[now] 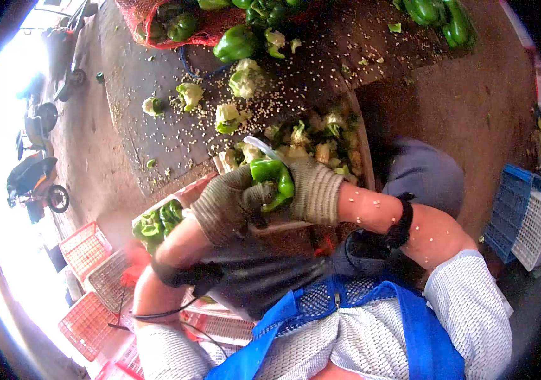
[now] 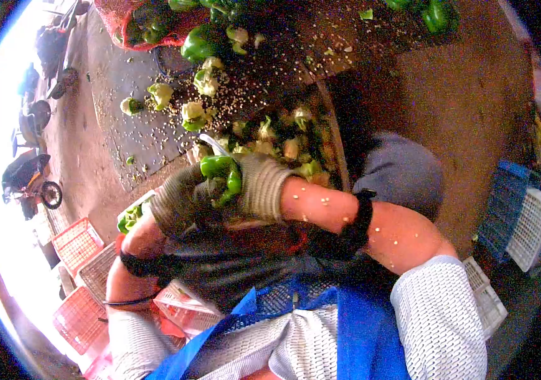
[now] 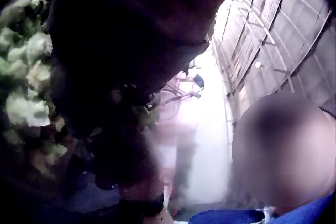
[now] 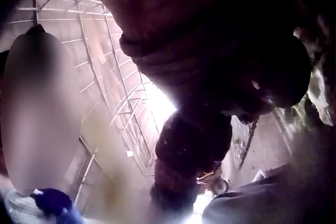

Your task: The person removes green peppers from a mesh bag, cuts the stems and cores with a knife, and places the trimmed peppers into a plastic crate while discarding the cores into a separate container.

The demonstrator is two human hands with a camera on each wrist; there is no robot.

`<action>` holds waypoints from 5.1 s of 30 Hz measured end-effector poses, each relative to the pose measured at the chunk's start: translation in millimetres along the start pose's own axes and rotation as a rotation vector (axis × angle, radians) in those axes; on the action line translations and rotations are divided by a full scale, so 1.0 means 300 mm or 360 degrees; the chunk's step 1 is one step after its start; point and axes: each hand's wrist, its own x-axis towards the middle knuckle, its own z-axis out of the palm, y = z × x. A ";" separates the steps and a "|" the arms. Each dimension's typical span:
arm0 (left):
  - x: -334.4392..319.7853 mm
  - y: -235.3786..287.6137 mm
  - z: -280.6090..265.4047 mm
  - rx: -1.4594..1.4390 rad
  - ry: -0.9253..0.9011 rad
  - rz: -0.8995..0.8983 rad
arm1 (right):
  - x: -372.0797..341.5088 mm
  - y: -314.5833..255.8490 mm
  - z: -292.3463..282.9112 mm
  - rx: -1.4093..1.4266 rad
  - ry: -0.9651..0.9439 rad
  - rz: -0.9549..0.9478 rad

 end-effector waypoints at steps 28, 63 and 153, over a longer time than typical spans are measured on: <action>-0.175 0.207 0.175 0.1097 0.0304 0.0033 | 0.008 -0.209 -0.059 0.0450 -0.0220 -0.0092; -0.065 -0.191 0.076 -0.0171 0.0698 0.0635 | 0.002 -0.303 -0.155 -0.0074 0.0144 0.0836; 0.650 0.584 -0.453 0.1739 0.1165 0.1083 | -0.053 -0.318 -0.161 -0.0098 0.0319 0.0494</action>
